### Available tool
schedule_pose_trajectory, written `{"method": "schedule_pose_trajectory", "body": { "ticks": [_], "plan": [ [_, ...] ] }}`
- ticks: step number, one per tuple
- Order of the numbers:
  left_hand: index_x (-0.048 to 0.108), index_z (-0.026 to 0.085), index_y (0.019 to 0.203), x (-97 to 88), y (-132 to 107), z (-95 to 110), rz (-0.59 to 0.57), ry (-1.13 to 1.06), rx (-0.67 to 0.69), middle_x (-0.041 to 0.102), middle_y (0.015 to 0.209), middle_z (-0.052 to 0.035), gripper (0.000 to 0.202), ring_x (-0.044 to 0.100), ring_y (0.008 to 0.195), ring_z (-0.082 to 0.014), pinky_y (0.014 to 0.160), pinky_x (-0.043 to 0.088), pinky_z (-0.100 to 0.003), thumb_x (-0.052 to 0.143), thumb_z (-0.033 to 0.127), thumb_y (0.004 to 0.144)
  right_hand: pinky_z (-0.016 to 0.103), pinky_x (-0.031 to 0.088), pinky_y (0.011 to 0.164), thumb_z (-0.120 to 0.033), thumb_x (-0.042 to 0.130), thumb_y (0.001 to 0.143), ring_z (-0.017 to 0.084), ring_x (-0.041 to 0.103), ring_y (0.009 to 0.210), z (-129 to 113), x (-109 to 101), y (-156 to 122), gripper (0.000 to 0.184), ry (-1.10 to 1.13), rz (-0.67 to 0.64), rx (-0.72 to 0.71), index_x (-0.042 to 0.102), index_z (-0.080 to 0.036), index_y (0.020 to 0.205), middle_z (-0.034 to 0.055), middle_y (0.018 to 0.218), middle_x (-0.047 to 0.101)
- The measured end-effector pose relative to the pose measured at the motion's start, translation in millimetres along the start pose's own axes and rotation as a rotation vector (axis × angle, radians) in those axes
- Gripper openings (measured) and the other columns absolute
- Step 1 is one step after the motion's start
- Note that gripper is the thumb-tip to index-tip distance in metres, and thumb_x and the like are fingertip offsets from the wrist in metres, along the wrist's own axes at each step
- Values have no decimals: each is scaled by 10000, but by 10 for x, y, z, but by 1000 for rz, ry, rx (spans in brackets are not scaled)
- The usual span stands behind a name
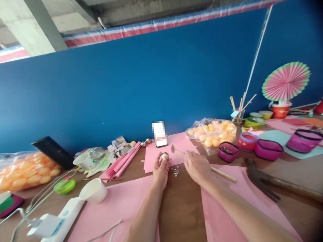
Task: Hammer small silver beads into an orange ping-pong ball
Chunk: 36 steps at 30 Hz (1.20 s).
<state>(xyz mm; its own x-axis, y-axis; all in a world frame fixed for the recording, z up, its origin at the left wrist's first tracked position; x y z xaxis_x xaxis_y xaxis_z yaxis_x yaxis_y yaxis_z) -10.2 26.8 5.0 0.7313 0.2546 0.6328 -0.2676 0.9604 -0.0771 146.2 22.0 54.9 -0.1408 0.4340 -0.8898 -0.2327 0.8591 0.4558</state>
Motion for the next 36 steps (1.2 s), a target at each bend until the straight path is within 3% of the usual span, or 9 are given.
{"method": "schedule_pose_trajectory", "body": {
  "ticks": [5,10,20,27,36],
  "plan": [
    [531,186,1050,-11,-1,-4,12,-6,10,592,992,-61,425,603,867,-137,873,448,-285,662,111,653,262,269,644,-163,367,838,149,504,731,-27,-9,-12,149,35,14,-23,490,-179,921,39,792,563],
    [536,196,1026,-3,-19,0,1,6,0,581,999,-50,392,598,846,-120,835,463,-265,655,119,660,261,259,695,-195,345,875,146,483,796,-9,-107,13,242,101,147,-101,515,-229,1044,43,867,569],
    [542,194,1004,-7,-1,-13,48,25,18,589,940,-43,367,597,802,-103,790,467,-244,646,110,662,245,281,669,-231,342,888,133,499,731,5,-132,-14,318,149,249,-136,479,-243,1174,35,758,574],
    [533,202,1035,-26,14,4,59,48,57,587,959,-48,422,598,831,-121,827,451,-278,659,107,644,232,298,639,-203,359,875,117,500,677,-15,-136,-30,340,162,218,-158,469,-267,1190,22,742,574],
    [518,214,1069,-71,13,22,83,262,153,576,1020,-56,482,592,829,-122,801,433,-281,675,149,618,240,295,645,-163,367,859,129,502,704,15,-117,-26,383,119,201,-161,438,-267,1222,29,765,581]
  ]
}}
Point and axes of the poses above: each hand's wrist, its own y-axis towards the middle knuckle, its own x-axis out of the palm, z = x × y, the point moved 3 cm from there along y, towards the middle knuckle
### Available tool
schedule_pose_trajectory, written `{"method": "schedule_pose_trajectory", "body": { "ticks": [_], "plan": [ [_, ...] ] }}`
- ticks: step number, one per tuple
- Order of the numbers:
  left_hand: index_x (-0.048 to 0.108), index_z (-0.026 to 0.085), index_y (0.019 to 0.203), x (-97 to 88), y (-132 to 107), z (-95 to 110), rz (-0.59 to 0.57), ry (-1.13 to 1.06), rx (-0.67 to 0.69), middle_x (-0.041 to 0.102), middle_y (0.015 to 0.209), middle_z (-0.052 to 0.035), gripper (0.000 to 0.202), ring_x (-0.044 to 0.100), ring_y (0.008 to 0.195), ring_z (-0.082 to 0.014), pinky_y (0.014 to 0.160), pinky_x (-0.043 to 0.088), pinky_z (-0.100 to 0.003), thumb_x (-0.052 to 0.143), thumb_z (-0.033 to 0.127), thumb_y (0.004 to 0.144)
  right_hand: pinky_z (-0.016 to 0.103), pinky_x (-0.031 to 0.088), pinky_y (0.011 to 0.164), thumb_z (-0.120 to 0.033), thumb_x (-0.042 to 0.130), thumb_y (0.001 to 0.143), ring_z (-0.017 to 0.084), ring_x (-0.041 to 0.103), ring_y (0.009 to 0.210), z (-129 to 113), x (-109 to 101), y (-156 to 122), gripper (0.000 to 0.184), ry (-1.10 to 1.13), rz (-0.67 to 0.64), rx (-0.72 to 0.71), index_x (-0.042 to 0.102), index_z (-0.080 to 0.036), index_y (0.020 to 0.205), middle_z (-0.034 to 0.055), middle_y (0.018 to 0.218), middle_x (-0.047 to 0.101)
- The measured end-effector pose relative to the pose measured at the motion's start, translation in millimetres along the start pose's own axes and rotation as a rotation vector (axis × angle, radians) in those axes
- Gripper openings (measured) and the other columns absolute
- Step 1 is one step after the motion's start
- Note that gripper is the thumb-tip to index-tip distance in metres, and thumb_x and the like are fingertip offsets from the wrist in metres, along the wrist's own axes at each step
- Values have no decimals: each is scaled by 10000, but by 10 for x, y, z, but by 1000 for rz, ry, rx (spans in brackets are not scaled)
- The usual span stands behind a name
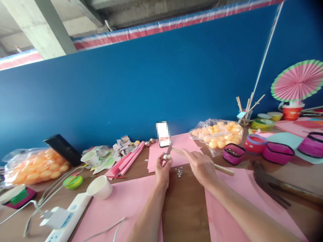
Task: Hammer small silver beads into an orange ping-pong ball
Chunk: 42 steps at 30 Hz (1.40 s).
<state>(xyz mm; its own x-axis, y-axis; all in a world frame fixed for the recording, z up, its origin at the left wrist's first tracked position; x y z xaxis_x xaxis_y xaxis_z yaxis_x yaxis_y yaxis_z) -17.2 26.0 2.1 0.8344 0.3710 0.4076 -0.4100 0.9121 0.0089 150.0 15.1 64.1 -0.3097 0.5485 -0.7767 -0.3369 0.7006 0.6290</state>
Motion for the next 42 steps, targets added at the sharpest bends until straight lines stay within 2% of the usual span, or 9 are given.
{"method": "schedule_pose_trajectory", "body": {
  "ticks": [6,10,13,19,22,25,32,35,42],
  "plan": [
    [552,212,1031,4,-30,71,-10,117,80,599,1006,-55,449,592,817,-136,806,423,-299,654,102,608,235,300,649,-151,361,860,122,494,692,-71,-38,-5,412,5,-17,-43,403,-268,1253,31,757,576],
    [553,215,1046,10,-39,95,16,139,80,593,1022,-59,452,586,834,-135,808,420,-293,661,130,615,235,298,653,-176,350,871,126,499,716,-42,-38,-4,389,10,12,5,418,-258,1245,38,770,576],
    [541,209,1074,-5,-25,71,14,151,58,600,989,-61,471,581,836,-133,800,424,-285,671,180,623,238,294,649,-165,364,864,124,493,695,-36,-15,-5,393,17,-17,-2,421,-266,1240,30,756,571],
    [515,188,1107,-23,3,1,-1,27,21,616,974,-74,504,594,853,-139,831,433,-297,683,222,633,232,298,650,-203,344,880,124,503,713,-25,-24,0,367,33,3,25,431,-254,1232,33,757,575],
    [524,170,1080,14,-3,0,-23,-60,-24,618,977,-81,459,606,853,-146,846,448,-310,675,222,650,228,297,632,-194,367,870,115,502,683,-47,-27,3,359,21,-16,2,455,-269,1210,21,737,577],
    [556,147,1009,36,-9,25,5,-129,-49,625,946,-76,370,614,837,-141,869,450,-309,667,218,663,226,299,638,-204,365,873,118,511,700,-55,-38,3,358,11,10,18,455,-257,1215,30,748,586],
    [611,118,876,51,-28,92,3,-133,-63,632,845,-59,242,613,799,-117,890,440,-288,654,246,675,227,298,620,-192,363,870,119,510,678,-25,-10,-2,361,7,5,14,459,-261,1211,33,735,587],
    [621,107,849,52,-25,97,0,-149,-75,629,822,-60,239,612,789,-113,885,436,-276,648,272,679,222,304,629,-205,348,878,120,518,704,-9,-22,1,359,14,42,51,454,-252,1217,36,749,589],
    [622,91,815,32,3,61,4,-171,-99,638,799,-83,283,620,731,-115,790,483,-256,619,346,693,220,309,637,-211,345,882,118,522,712,-29,-13,-3,355,26,15,38,449,-266,1217,28,756,589]
  ]
}}
Point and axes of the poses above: each hand's wrist, its own y-axis towards the middle knuckle, its own x-axis out of the palm, z = x × y, the point moved 3 cm from there along y, towards the middle knuckle
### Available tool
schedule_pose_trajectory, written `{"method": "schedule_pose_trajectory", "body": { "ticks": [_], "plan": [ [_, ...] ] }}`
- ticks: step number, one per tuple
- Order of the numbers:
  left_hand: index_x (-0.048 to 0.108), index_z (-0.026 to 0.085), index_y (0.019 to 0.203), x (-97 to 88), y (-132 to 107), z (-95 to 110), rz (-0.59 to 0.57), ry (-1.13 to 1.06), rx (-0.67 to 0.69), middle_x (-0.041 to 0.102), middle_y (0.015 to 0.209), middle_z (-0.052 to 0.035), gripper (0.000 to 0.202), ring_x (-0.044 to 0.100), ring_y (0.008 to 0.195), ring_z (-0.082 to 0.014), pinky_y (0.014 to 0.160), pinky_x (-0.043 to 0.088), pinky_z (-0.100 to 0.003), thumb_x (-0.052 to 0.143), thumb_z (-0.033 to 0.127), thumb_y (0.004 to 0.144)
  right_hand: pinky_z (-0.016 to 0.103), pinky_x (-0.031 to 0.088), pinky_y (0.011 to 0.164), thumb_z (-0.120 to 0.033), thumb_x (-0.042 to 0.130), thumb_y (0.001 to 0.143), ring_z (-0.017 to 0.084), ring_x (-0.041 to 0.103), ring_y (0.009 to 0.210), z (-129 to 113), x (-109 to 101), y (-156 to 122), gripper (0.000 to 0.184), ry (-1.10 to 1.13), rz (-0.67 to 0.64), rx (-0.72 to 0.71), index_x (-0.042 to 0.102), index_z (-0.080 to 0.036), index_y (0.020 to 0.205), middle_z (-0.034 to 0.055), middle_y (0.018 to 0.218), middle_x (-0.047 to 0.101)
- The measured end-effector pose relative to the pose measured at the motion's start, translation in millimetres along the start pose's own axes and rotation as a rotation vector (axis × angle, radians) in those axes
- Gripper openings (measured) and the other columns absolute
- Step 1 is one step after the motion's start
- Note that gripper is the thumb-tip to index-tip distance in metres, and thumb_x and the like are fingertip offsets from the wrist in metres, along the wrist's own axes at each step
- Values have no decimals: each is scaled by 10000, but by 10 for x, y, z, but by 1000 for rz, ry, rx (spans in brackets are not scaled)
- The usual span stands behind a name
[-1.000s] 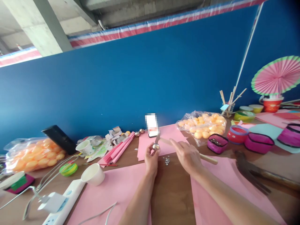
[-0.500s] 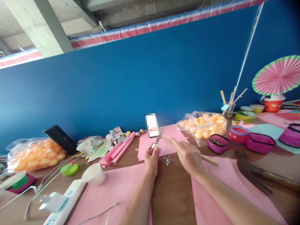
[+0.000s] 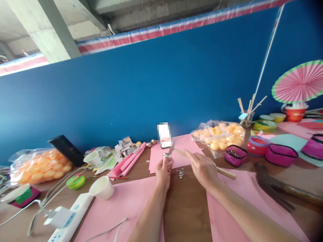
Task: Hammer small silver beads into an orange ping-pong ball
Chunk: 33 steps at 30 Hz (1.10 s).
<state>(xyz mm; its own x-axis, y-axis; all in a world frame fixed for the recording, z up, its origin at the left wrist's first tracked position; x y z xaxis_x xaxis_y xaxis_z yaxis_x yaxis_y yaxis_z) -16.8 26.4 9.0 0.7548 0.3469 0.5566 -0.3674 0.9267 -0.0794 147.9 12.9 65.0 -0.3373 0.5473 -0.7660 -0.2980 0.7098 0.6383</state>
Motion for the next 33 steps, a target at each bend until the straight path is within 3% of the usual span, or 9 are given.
{"method": "schedule_pose_trajectory", "body": {
  "ticks": [9,14,18,24,33],
  "plan": [
    [601,80,801,11,-15,0,30,-22,-58,639,750,-104,313,636,688,-133,694,526,-237,600,378,703,223,311,637,-214,337,882,129,518,713,-10,-4,-4,364,-14,29,-12,443,-268,1226,33,754,593],
    [596,80,809,20,-15,6,-2,-16,-42,634,781,-104,308,634,729,-132,739,509,-233,584,375,720,229,305,638,-198,347,879,125,513,704,-31,-10,0,351,8,6,-54,475,-260,1200,40,752,588],
    [578,146,924,31,-9,16,-34,-27,-1,617,943,-83,270,618,849,-145,799,482,-248,618,303,709,231,306,650,-208,350,880,129,517,734,30,-21,14,353,8,32,-10,465,-255,1210,42,767,589],
    [535,201,1053,20,-9,-19,-47,-27,23,592,1025,-67,413,600,892,-146,867,440,-291,668,200,662,225,309,645,-234,337,886,125,519,730,47,7,3,355,13,10,17,445,-265,1224,30,759,587],
    [502,200,1139,-61,27,-31,-3,227,136,574,1075,-83,528,574,918,-152,856,411,-301,676,236,642,220,306,641,-228,367,880,110,520,712,19,31,-7,344,19,22,-4,461,-258,1209,25,749,584]
  ]
}}
Point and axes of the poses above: each hand's wrist, its own y-axis towards the middle knuckle, its own x-axis out of the palm, z = x × y, the point moved 3 cm from there along y, towards the middle knuckle
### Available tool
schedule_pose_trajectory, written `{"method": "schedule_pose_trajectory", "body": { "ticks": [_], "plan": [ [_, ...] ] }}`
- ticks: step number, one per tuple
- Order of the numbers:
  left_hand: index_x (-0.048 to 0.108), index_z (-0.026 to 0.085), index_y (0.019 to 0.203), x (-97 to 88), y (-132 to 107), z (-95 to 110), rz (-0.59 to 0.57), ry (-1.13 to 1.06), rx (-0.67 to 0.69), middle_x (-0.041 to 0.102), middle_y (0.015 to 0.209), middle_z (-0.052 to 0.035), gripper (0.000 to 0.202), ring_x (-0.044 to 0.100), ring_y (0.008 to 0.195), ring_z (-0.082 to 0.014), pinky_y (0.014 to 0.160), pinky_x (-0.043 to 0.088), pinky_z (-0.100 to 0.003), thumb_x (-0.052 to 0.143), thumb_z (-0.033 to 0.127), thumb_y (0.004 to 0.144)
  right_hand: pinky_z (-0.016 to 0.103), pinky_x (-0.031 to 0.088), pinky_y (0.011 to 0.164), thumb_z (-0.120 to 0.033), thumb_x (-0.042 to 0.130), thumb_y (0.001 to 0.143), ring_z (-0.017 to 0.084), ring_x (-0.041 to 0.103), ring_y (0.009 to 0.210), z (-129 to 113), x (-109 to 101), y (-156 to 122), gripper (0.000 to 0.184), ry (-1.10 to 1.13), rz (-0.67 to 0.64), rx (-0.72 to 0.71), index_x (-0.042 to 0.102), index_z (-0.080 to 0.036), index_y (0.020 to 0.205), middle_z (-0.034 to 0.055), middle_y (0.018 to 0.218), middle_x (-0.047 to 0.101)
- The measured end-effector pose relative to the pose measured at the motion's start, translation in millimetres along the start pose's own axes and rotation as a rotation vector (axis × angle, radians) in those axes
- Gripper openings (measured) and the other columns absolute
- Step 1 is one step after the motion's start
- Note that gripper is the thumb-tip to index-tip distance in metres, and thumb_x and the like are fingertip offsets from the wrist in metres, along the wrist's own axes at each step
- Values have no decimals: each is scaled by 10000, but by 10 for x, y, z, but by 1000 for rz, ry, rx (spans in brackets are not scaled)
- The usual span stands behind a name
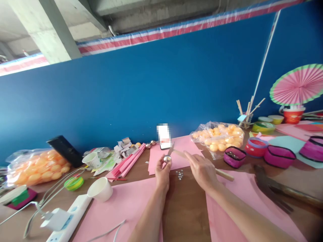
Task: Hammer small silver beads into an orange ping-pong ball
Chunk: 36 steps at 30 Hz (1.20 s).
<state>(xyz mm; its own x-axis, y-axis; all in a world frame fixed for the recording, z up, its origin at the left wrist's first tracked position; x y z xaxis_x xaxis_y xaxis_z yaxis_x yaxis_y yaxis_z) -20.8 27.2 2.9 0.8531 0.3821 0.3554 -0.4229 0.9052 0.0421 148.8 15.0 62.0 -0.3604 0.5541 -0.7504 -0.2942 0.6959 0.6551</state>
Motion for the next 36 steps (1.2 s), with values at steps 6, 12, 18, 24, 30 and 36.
{"method": "schedule_pose_trajectory", "body": {
  "ticks": [6,12,18,24,30,36],
  "plan": [
    [514,207,1126,10,-28,59,-7,74,39,577,1083,-76,499,581,908,-151,847,412,-295,660,208,649,224,303,628,-228,368,879,112,519,711,-8,-10,3,338,1,13,-2,468,-261,1200,24,742,584],
    [547,196,1065,49,-69,123,5,165,17,620,1017,-67,459,599,871,-157,783,445,-279,634,101,624,219,305,627,-216,368,876,106,508,682,-31,5,-4,334,-8,8,-38,485,-265,1185,21,723,580],
    [521,211,1104,28,-44,104,-7,231,69,600,1067,-71,504,605,856,-155,762,455,-277,615,84,625,230,305,637,-212,377,873,114,508,685,-35,13,-5,344,2,-2,-40,467,-278,1199,15,724,578],
    [537,201,1073,15,-44,131,14,270,82,635,975,-72,471,601,876,-164,780,454,-291,617,87,622,226,304,617,-226,367,878,117,517,691,-15,5,2,335,10,10,-12,478,-258,1192,26,726,582],
    [544,201,1046,19,-37,118,5,321,133,620,1006,-78,443,597,878,-163,787,456,-301,600,77,624,223,304,621,-227,358,881,117,517,684,5,13,7,336,-14,3,2,477,-265,1192,27,734,590],
    [530,187,1038,-12,4,84,7,330,147,625,957,-84,446,605,848,-167,758,473,-308,575,47,617,227,306,631,-216,375,875,115,518,679,-33,4,2,334,9,-2,-33,487,-267,1185,25,714,583]
  ]
}}
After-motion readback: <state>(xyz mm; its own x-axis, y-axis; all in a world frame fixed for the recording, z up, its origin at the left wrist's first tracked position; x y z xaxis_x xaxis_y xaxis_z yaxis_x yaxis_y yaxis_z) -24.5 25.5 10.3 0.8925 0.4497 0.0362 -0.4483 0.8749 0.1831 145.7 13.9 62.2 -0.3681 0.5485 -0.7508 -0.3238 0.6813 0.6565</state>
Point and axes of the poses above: each hand's wrist, its own y-axis towards the middle knuckle, its own x-axis out of the palm, z = x × y, the point moved 3 cm from there along y, towards the middle knuckle
